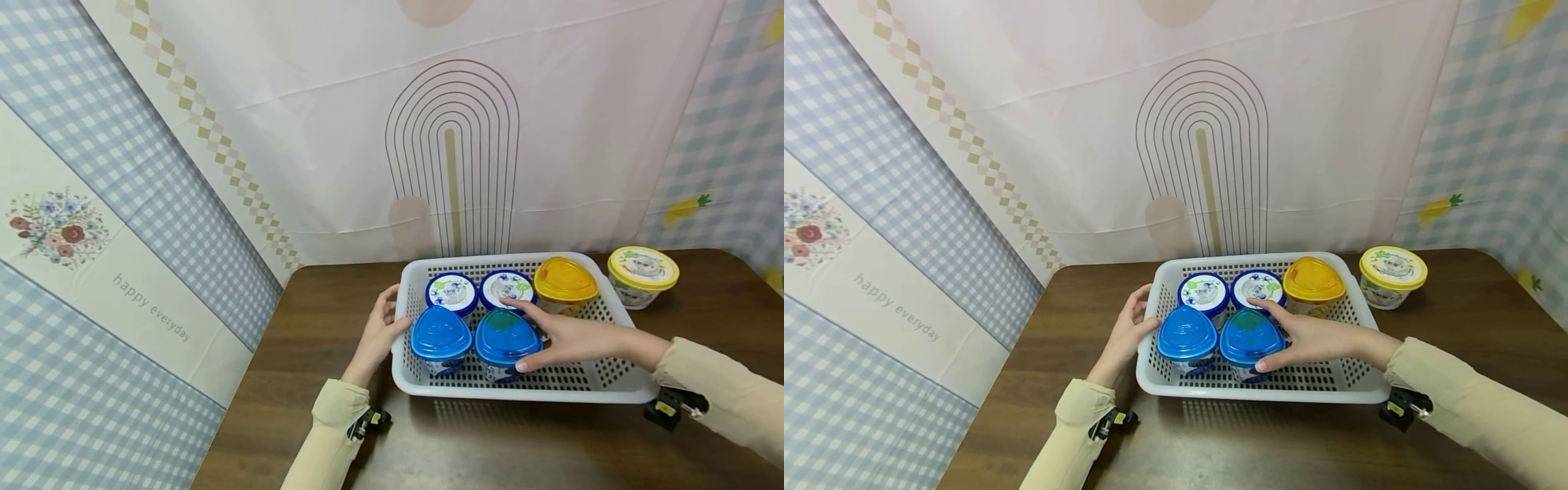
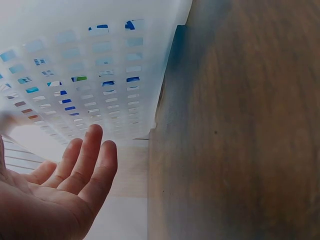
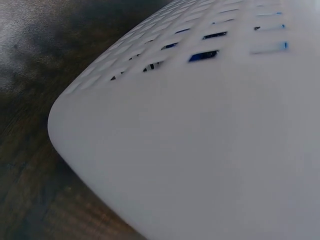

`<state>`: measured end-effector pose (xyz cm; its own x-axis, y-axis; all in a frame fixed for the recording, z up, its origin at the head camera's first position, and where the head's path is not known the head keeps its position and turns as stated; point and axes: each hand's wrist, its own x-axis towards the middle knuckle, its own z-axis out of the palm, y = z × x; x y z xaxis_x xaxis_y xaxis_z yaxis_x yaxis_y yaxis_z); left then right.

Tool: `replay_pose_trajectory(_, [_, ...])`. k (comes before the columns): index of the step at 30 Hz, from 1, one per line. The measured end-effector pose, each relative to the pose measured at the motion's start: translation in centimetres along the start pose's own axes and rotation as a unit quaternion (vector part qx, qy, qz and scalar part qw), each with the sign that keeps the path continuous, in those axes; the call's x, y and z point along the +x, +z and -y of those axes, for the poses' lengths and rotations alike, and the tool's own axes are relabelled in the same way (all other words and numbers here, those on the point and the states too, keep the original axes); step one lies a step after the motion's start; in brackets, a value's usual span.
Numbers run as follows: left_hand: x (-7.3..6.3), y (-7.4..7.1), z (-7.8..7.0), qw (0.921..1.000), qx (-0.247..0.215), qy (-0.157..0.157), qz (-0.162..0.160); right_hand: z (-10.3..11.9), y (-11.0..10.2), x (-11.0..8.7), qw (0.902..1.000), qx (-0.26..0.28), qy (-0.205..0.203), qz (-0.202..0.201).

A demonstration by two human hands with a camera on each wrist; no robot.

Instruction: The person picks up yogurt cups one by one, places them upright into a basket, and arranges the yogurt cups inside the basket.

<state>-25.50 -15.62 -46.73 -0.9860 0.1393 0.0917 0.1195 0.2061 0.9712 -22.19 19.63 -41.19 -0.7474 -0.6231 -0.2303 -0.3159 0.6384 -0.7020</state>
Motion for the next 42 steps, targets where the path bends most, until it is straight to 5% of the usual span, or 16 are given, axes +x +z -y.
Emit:
replay_pose_trajectory(20, [-0.1, 0.0, 0.2, 0.9997, -0.022, 0.011, 0.005, 0.2, -1.4, -1.8, 0.9972, 0.061, -0.044, -0.003])
replay_pose_trajectory(23, [-0.5, -0.1, -0.8, 0.9997, -0.020, 0.007, 0.009, 0.3, -1.7, -2.1, 0.9965, 0.067, -0.049, -0.005])
replay_pose_trajectory(32, [-0.1, 0.1, 0.3, 0.9998, -0.018, 0.006, -0.004, 0.3, -2.9, -3.0, 0.9940, 0.093, -0.056, -0.013])
replay_pose_trajectory(42, [-0.1, 0.1, 0.2, 0.9998, -0.016, 0.007, -0.002, 0.6, -4.9, -4.4, 0.9906, 0.059, -0.098, -0.074])
